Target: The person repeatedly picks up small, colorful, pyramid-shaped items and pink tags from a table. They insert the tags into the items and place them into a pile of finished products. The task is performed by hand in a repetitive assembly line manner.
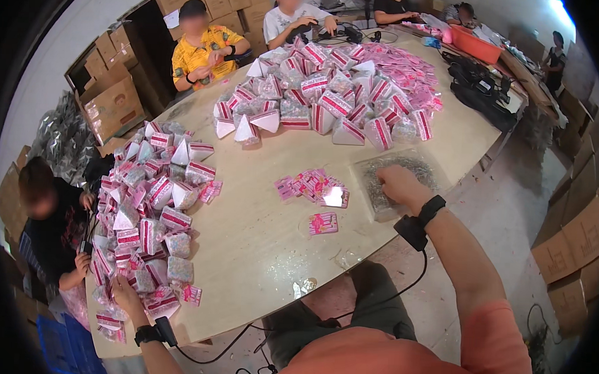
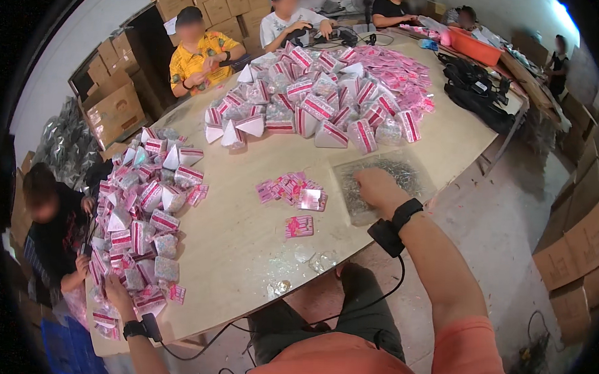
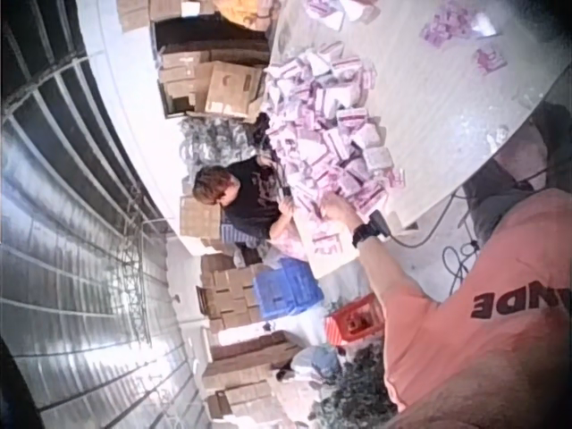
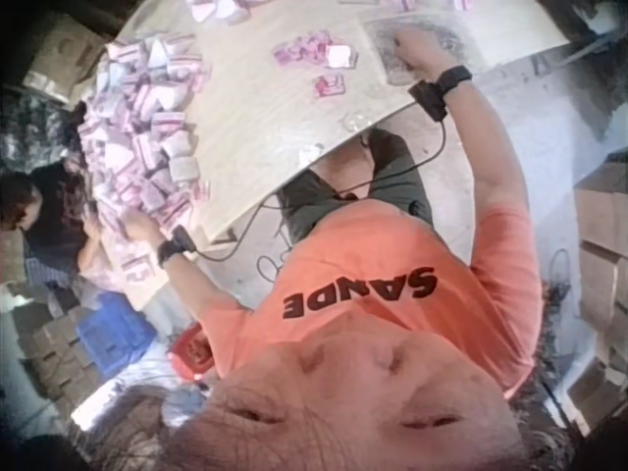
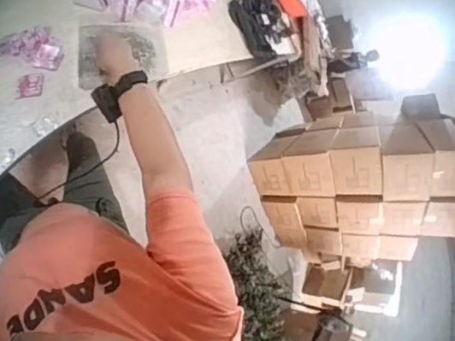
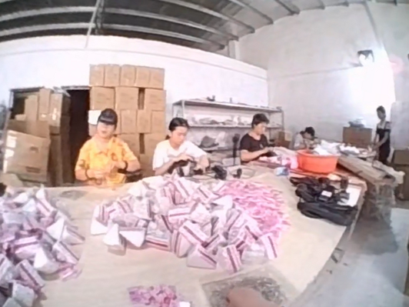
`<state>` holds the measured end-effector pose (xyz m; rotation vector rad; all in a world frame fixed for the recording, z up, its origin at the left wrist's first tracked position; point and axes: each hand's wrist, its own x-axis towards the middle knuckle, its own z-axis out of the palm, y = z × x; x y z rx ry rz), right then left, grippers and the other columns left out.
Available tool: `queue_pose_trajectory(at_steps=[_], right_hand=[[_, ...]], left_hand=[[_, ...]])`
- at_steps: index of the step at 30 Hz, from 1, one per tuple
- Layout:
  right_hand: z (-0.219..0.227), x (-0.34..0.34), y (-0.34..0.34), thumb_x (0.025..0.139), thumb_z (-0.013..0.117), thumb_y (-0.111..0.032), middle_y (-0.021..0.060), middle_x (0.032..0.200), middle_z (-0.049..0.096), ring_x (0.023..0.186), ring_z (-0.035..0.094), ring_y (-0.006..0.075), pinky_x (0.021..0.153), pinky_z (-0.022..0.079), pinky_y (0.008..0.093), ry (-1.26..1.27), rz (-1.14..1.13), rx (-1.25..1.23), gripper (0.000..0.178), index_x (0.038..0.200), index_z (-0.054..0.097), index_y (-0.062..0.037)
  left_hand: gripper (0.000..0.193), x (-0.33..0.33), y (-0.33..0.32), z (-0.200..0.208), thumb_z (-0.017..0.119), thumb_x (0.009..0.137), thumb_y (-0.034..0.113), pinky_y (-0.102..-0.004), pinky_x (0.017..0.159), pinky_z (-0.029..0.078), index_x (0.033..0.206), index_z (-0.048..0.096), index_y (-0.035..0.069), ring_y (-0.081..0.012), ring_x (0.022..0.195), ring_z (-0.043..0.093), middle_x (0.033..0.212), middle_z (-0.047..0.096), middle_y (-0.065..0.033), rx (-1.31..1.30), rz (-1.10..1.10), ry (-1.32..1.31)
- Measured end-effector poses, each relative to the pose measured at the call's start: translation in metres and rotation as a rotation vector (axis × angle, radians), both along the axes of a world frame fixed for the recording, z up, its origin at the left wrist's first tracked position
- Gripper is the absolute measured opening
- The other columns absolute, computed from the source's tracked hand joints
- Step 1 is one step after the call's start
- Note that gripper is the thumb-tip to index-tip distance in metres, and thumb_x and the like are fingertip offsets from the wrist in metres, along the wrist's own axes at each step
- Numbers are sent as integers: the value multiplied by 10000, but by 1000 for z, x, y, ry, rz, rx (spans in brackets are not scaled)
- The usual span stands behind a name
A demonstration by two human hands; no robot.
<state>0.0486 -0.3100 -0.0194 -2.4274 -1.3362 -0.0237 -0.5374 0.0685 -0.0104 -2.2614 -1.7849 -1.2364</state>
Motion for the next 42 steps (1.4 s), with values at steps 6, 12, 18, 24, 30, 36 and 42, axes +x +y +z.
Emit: queue_pose_trajectory(at_steps=[6, 12, 18, 24, 30, 36, 42], right_hand=[[20, 1, -7, 651, 504, -21, 181, 711, 578, 719, 562, 365, 627, 433, 430, 62, -25, 58, 81, 706, 563, -30], [29, 5, -14, 637, 513, -24, 185, 704, 578, 713, 568, 354, 632, 434, 426, 89, -10, 98, 89, 706, 569, -20], [3, -4, -7, 655, 538, -85, 166, 703, 579, 694, 558, 353, 617, 439, 420, 19, 55, 154, 83, 712, 552, -27], [0, 8, -9, 660, 550, -103, 169, 726, 579, 712, 555, 361, 631, 439, 429, 104, 25, 35, 113, 745, 548, -29], [9, -7, -5, 657, 537, -93, 184, 707, 566, 707, 552, 366, 631, 432, 437, 175, 50, 156, 85, 713, 550, -31], [-4, 1, 2, 653, 545, -104, 183, 682, 559, 692, 549, 369, 613, 421, 450, 106, 58, 86, 92, 699, 548, -24], [17, 3, -7, 644, 561, -111, 182, 625, 533, 606, 526, 344, 554, 399, 420, 218, 7, 212, 109, 661, 519, -12]], left_hand=[[310, 23, -27, 14, 462, 876, 216, -356, 737, 431, 1011, 546, -51, -268, 791, 551, 905, 578, -166, 83, -36, -150], [280, 46, -59, 34, 504, 860, 185, -351, 812, 421, 1038, 548, -27, -251, 903, 539, 1021, 565, -141, 159, -177, -205], [238, 98, -112, 41, 522, 845, 132, -362, 916, 359, 1010, 554, -36, -272, 999, 513, 1047, 562, -149, 191, -409, -165], [200, 136, -152, 47, 550, 780, 67, -376, 957, 321, 956, 568, -26, -287, 1083, 475, 1098, 547, -164, 27, -499, -190], [194, 151, -169, 31, 546, 758, 55, -383, 946, 333, 937, 566, -18, -298, 1076, 484, 1095, 549, -167, -100, -632, -218], [183, 179, -197, 17, 578, 742, 59, -371, 905, 375, 915, 573, 0, -297, 1016, 519, 1059, 563, -172, -209, -766, -170], [158, 191, -213, -9, 606, 739, 46, -334, 844, 420, 890, 581, 3, -277, 937, 554, 985, 582, -158, -363, -865, -256]])
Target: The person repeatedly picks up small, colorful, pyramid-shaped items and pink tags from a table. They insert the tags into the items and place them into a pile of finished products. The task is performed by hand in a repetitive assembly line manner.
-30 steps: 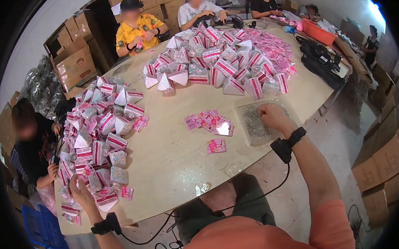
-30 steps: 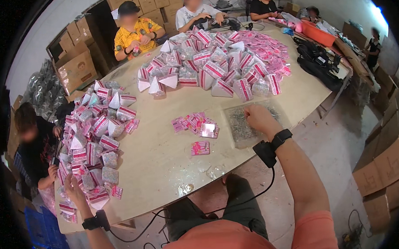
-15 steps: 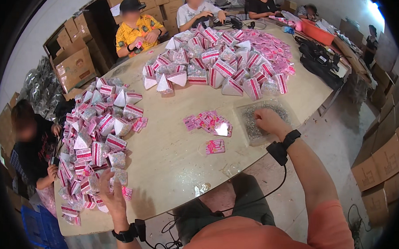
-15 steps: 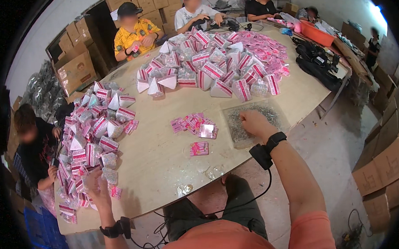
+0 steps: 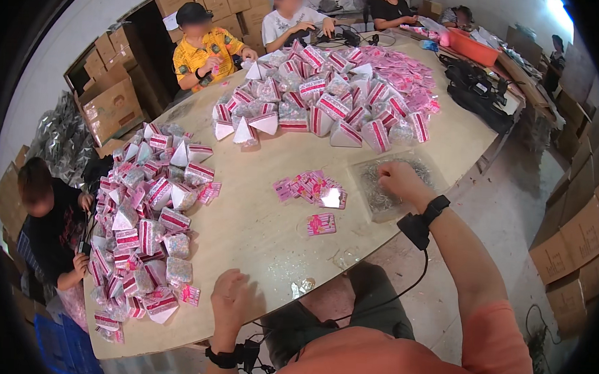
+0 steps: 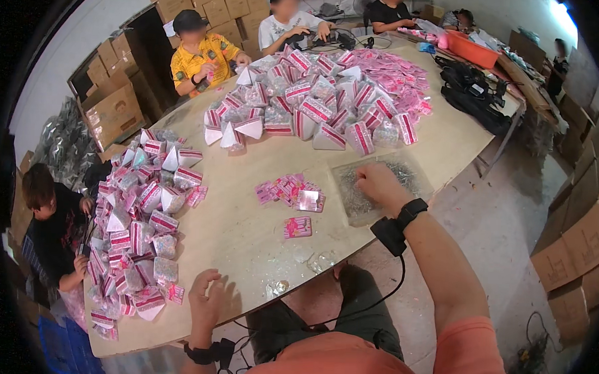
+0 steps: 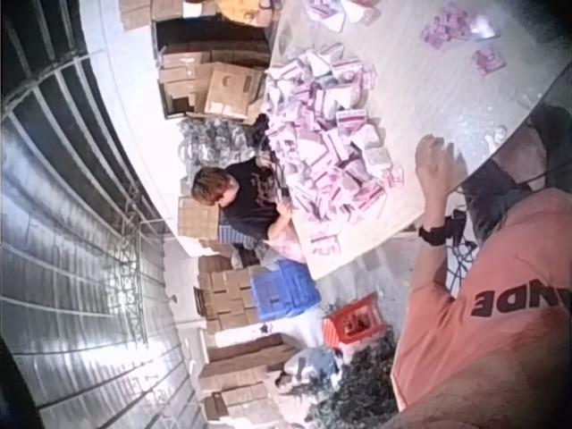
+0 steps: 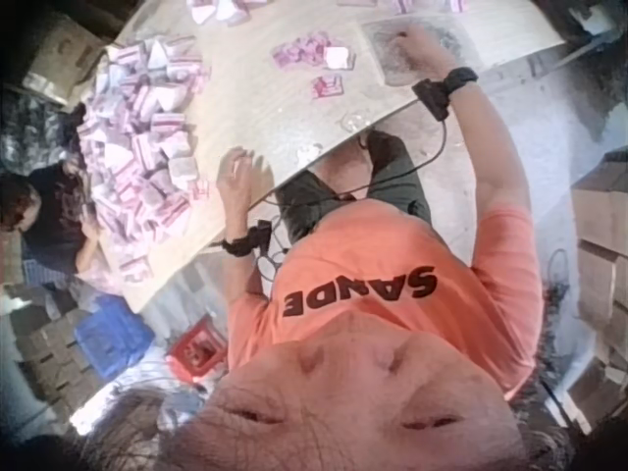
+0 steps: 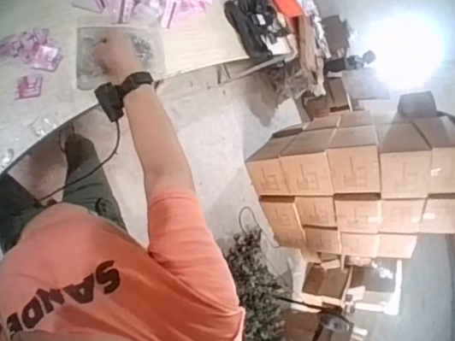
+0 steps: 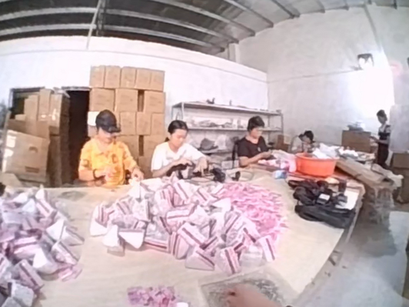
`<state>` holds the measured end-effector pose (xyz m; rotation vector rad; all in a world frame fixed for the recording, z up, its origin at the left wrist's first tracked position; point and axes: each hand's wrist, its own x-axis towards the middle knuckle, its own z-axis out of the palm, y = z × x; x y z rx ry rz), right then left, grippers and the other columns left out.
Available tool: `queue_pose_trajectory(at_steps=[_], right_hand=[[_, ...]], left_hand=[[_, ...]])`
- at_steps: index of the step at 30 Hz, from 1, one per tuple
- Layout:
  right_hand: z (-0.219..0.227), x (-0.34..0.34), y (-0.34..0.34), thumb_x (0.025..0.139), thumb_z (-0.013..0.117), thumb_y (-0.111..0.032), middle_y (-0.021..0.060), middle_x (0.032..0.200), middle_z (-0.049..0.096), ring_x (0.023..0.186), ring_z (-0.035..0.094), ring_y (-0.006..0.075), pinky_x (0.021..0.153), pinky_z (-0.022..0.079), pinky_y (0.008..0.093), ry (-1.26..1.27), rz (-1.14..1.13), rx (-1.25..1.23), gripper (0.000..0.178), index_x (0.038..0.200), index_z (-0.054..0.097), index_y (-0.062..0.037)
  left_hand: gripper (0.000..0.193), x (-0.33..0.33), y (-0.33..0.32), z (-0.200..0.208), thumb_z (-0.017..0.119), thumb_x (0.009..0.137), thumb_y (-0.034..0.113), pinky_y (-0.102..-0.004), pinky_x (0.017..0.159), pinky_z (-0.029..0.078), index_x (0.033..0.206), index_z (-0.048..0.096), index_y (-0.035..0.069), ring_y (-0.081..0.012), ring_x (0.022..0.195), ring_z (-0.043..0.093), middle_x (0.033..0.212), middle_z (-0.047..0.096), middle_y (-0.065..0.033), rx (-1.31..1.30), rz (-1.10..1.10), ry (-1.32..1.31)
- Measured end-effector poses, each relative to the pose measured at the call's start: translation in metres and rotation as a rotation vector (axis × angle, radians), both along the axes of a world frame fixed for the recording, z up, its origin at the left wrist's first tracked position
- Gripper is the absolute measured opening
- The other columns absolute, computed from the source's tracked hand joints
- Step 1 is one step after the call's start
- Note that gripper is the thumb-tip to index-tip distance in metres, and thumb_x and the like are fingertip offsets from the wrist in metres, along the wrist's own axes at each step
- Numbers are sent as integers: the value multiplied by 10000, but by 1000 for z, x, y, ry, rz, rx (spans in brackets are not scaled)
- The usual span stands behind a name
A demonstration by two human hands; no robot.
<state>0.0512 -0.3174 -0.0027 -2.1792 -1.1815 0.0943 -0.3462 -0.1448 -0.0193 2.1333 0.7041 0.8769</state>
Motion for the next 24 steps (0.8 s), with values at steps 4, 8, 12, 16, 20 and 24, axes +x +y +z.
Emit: queue_pose_trajectory(at_steps=[4, 8, 12, 16, 20, 24], right_hand=[[6, 3, -8, 638, 572, -84, 148, 577, 509, 547, 512, 276, 517, 389, 382, 51, -40, 37, 100, 646, 505, -9], [8, 8, -15, 630, 598, -49, 60, 533, 481, 536, 501, 162, 506, 385, 356, 199, -34, 102, 128, 613, 477, -11], [22, 5, -19, 646, 632, -57, 7, 537, 470, 518, 489, 106, 454, 391, 310, 337, -42, 97, 163, 613, 475, -28], [34, 3, -20, 673, 631, -62, 6, 540, 479, 464, 486, 105, 410, 398, 271, 342, -74, 48, 152, 630, 487, -37], [43, 3, -22, 685, 616, -50, 10, 539, 490, 445, 490, 105, 398, 401, 261, 385, -42, 92, 128, 640, 498, -30], [55, -3, -25, 697, 597, -32, 16, 558, 505, 468, 524, 98, 385, 393, 243, 417, -67, 119, 110, 646, 500, -22]], left_hand=[[151, 0, 4, -31, 604, 735, 38, -337, 826, 430, 883, 586, 16, -274, 909, 552, 947, 589, -138, -54, -16, -38], [157, 3, 3, -32, 603, 721, 32, -341, 812, 434, 878, 593, 29, -265, 912, 541, 933, 599, -118, 46, 11, -8], [147, 2, 5, -36, 596, 711, 24, -342, 803, 433, 858, 596, 35, -263, 912, 538, 923, 603, -112, 62, 22, -12], [124, 4, 4, -35, 578, 710, 18, -344, 805, 427, 832, 591, 35, -270, 902, 535, 920, 603, -110, 65, 15, -23], [122, 6, 1, -28, 562, 708, 16, -349, 809, 419, 826, 586, 34, -276, 897, 529, 910, 600, -108, 117, 7, 15], [135, 4, 1, -27, 552, 732, 27, -340, 812, 423, 863, 588, 20, -263, 922, 523, 947, 589, -122, 131, -8, 52]])
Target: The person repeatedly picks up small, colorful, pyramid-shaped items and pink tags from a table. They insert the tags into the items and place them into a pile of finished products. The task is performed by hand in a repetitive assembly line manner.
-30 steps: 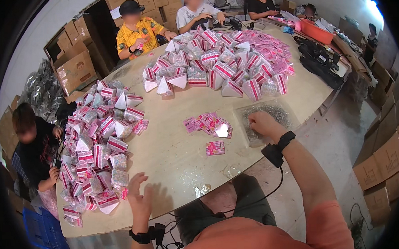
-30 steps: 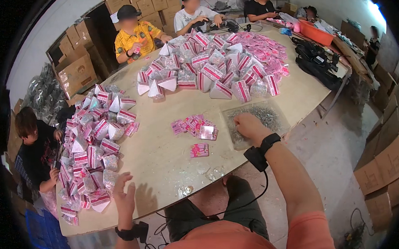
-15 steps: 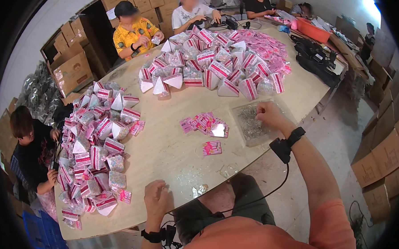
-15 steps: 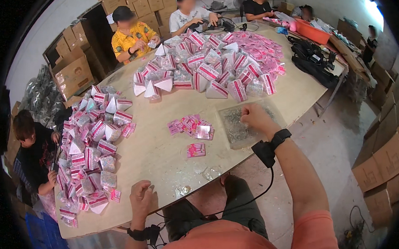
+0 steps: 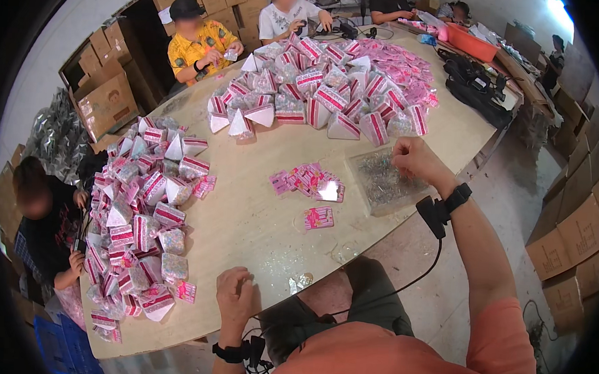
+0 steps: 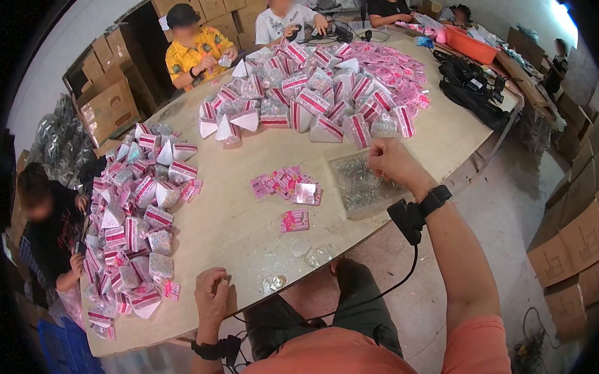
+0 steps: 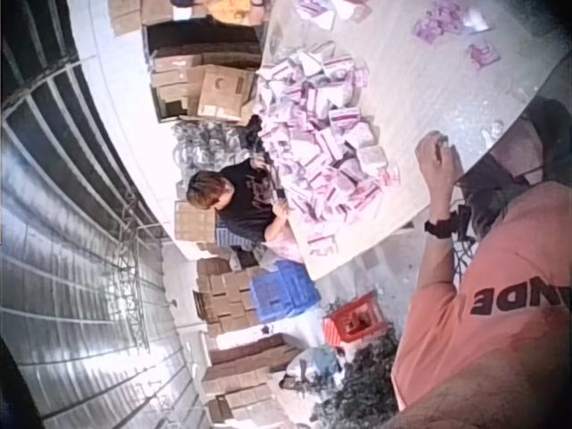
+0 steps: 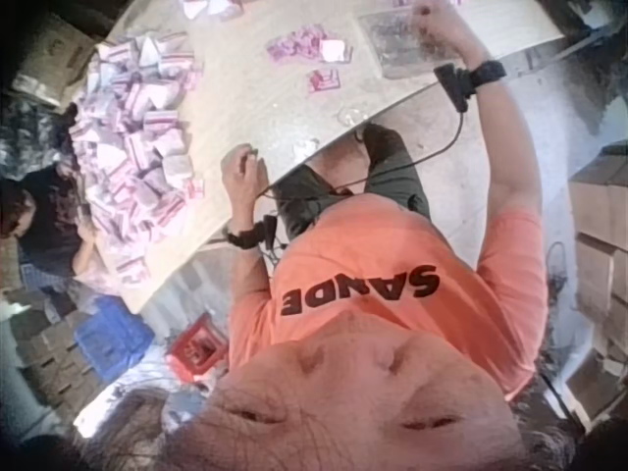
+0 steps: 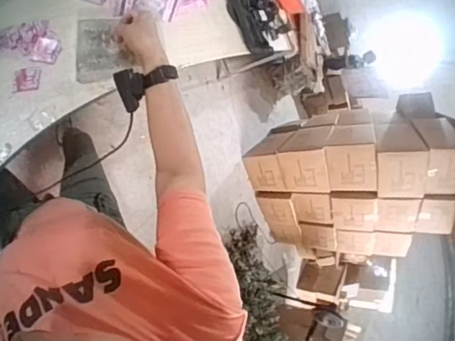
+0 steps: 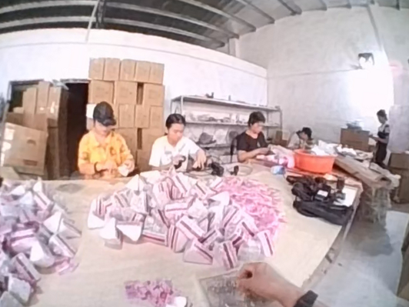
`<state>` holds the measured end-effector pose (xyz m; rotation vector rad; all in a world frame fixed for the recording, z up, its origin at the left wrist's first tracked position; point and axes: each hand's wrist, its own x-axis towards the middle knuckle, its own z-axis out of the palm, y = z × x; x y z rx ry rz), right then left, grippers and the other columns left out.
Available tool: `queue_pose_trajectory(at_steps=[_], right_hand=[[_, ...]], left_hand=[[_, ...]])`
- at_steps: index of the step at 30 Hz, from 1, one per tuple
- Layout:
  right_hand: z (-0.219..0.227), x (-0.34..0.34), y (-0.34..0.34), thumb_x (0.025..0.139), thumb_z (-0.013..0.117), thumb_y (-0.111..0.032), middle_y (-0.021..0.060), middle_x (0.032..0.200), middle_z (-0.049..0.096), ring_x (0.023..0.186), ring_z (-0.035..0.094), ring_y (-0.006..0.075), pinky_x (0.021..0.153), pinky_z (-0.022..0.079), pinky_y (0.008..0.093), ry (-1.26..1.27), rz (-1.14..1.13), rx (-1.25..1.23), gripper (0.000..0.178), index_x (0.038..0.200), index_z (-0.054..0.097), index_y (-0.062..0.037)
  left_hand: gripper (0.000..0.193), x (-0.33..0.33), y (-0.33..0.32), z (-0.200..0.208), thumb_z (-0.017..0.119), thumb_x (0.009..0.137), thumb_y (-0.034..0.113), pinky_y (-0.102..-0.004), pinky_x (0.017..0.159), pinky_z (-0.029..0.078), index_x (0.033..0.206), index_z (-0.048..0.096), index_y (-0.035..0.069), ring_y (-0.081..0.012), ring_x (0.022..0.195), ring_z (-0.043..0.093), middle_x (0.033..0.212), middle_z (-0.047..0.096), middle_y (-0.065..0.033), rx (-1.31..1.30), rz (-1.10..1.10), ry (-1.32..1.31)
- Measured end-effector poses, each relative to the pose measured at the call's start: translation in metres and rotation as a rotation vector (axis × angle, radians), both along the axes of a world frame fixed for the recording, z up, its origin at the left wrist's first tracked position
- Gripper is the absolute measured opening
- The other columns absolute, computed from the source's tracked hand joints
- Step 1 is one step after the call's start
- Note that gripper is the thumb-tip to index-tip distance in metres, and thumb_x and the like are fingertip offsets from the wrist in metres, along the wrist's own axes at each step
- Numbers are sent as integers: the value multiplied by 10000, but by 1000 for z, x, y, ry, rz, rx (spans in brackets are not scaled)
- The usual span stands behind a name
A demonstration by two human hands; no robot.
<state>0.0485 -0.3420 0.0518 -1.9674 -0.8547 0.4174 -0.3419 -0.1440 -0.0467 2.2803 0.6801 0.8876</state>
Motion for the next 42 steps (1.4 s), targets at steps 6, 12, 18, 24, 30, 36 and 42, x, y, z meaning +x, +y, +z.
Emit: queue_pose_trajectory(at_steps=[6, 12, 18, 24, 30, 36, 42], right_hand=[[-3, -1, 0, 704, 575, -6, 28, 584, 516, 529, 591, 117, 383, 394, 228, 58, -40, 131, 107, 649, 484, -19], [-6, -2, -2, 711, 542, 14, 62, 650, 557, 542, 609, 133, 394, 414, 224, 76, -50, 147, 82, 687, 469, -16], [-12, 0, -2, 715, 536, 20, 66, 684, 580, 521, 594, 115, 394, 415, 218, 53, -43, 61, 89, 710, 459, -25], [-17, -3, -5, 703, 566, -36, 17, 572, 514, 479, 582, 109, 389, 410, 236, 26, -26, 4, 110, 656, 467, -23], [-19, 0, -8, 713, 561, -66, 13, 567, 519, 468, 569, 101, 400, 409, 236, 29, -33, 17, 85, 658, 515, -21], [-18, 1, -13, 717, 550, -58, 20, 552, 530, 471, 570, 108, 414, 421, 246, 32, -38, 58, 69, 663, 540, -17], [-31, 6, -16, 716, 540, -39, 33, 549, 526, 476, 565, 115, 438, 428, 257, -116, -6, 70, 71, 661, 530, 5]], left_hand=[[129, 2, -4, 4, 553, 716, 19, -351, 810, 421, 840, 590, 16, -274, 918, 517, 934, 591, -123, 20, 20, 22], [131, 3, -3, 1, 560, 689, 20, -366, 823, 410, 816, 592, 19, -289, 921, 511, 931, 591, -124, 8, 32, 17], [129, 2, -4, -2, 556, 682, 21, -368, 828, 403, 807, 590, 23, -290, 925, 505, 933, 588, -126, -6, 41, 21], [129, 4, -7, 5, 550, 678, 15, -365, 824, 402, 801, 589, 22, -289, 927, 496, 938, 577, -127, 33, 23, 44], [137, 5, -8, 8, 560, 712, 24, -349, 822, 426, 845, 593, 24, -280, 917, 532, 945, 577, -131, -186, 9, -45], [162, 25, -13, 40, 574, 732, 16, -319, 815, 440, 894, 587, 7, -250, 924, 564, 968, 591, -138, -178, -150, -4], [151, 55, -34, 62, 577, 743, 36, -301, 801, 443, 889, 585, -2, -228, 886, 581, 933, 607, -123, -220, -274, 65]])
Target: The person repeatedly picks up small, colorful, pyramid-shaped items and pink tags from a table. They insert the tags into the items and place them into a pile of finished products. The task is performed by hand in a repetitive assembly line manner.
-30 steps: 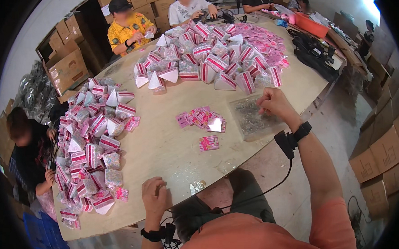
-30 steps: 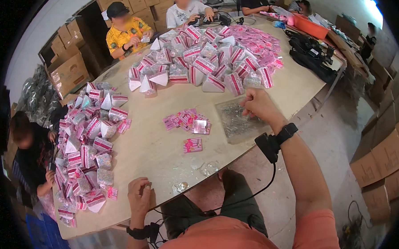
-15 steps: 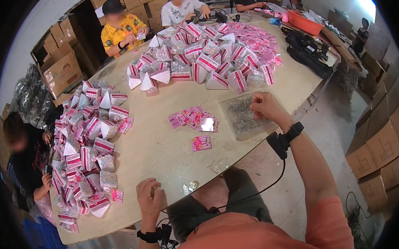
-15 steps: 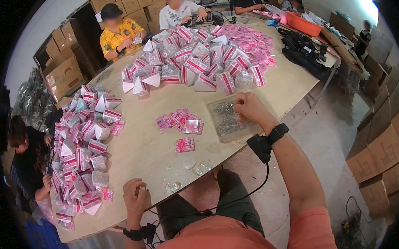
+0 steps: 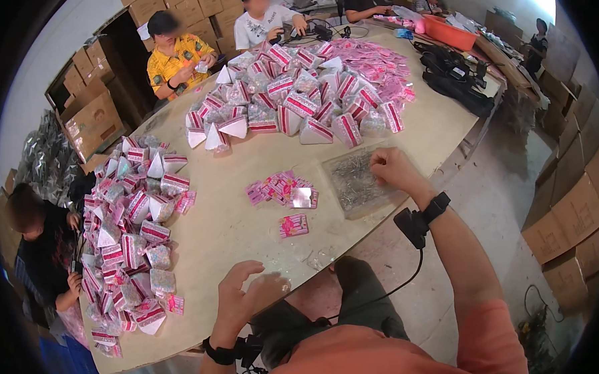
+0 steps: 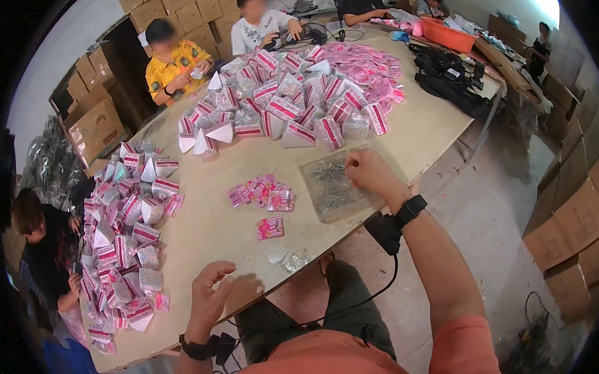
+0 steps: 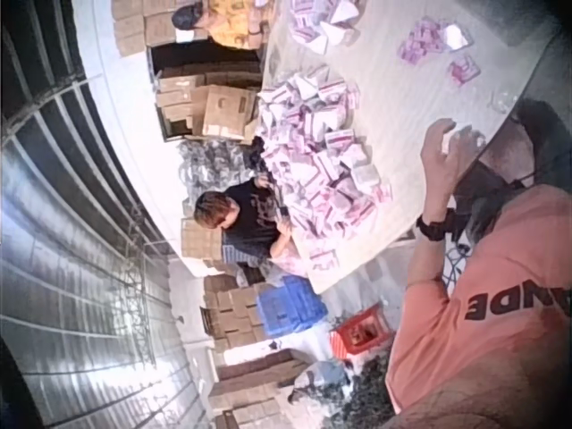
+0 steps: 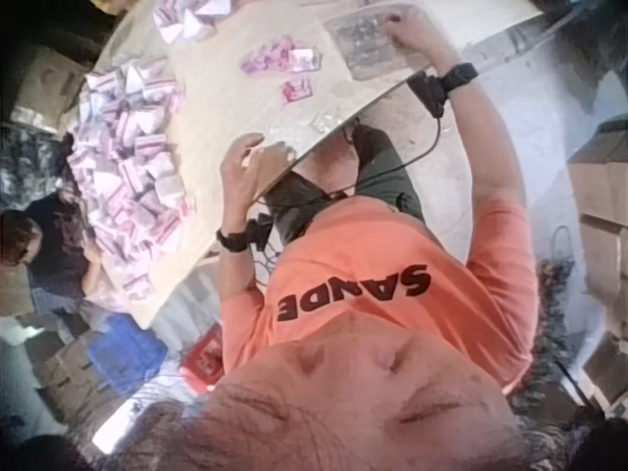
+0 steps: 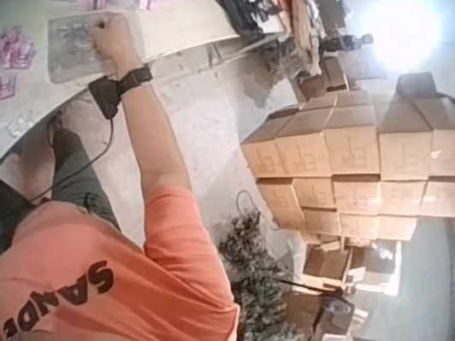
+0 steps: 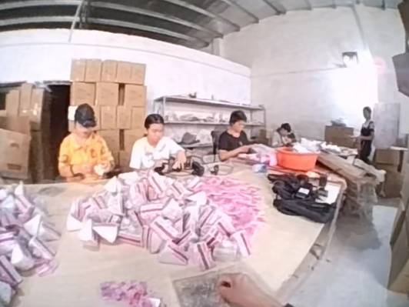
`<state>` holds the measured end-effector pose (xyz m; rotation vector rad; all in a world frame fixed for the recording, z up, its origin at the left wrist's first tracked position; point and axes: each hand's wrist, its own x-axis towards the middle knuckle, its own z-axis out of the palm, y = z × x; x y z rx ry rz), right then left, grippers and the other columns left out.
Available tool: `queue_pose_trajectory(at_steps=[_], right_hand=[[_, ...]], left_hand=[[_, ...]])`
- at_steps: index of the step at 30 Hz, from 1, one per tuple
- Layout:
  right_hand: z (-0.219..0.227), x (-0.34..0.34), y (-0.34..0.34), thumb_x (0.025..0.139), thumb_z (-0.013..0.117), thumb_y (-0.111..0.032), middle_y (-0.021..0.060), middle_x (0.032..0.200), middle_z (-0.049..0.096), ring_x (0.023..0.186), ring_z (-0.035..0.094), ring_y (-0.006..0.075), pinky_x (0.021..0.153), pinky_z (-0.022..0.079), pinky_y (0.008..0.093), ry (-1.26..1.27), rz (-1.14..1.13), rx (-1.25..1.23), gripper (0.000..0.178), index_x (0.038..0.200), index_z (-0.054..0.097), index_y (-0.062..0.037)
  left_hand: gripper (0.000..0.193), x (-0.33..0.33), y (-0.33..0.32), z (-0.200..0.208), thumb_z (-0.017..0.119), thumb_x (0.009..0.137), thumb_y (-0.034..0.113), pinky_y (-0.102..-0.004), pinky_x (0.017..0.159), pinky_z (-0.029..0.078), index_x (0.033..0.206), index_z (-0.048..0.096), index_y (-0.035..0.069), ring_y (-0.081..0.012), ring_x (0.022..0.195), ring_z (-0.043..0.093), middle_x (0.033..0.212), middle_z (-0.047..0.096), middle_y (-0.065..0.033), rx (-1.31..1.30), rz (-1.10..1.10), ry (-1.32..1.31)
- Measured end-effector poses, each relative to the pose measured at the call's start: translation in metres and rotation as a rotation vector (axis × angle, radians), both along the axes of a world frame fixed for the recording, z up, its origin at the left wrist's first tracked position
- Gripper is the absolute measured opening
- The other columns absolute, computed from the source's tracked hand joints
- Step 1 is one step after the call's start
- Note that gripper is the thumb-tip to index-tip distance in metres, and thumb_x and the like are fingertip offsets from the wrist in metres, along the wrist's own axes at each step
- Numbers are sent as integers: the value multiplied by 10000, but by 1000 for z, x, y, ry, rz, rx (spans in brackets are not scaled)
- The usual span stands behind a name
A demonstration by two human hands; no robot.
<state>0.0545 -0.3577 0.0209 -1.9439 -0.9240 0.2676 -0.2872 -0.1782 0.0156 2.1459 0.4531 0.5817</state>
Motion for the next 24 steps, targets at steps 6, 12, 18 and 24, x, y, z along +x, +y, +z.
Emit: queue_pose_trajectory(at_steps=[6, 12, 18, 24], right_hand=[[4, 1, -6, 731, 535, -34, 13, 553, 513, 472, 544, 92, 453, 419, 236, 46, -20, 66, 77, 664, 520, -2], [4, 0, -10, 737, 541, -42, 5, 559, 517, 472, 543, 88, 434, 404, 227, 31, -40, 57, 82, 665, 524, -7], [9, -2, -13, 753, 545, -61, 6, 584, 535, 475, 543, 78, 408, 378, 209, 172, -25, 136, 65, 703, 542, -20], [11, -5, -17, 751, 549, -70, 14, 588, 544, 481, 550, 82, 400, 379, 205, 260, -33, 175, 69, 704, 549, -20]], left_hand=[[179, 15, -6, 6, 546, 783, 63, -263, 760, 438, 945, 584, -4, -138, 856, 552, 924, 594, -69, -33, -120, 35], [188, 26, -14, 11, 573, 753, 68, -281, 755, 452, 927, 589, -1, -183, 826, 585, 895, 613, -100, -76, -137, 61], [188, 34, -19, 16, 561, 757, 60, -285, 744, 459, 931, 590, -6, -179, 817, 585, 895, 613, -101, -102, -171, 68], [177, 39, -24, 14, 546, 775, 45, -272, 752, 456, 939, 592, -5, -154, 827, 577, 894, 608, -84, -128, -207, 86]])
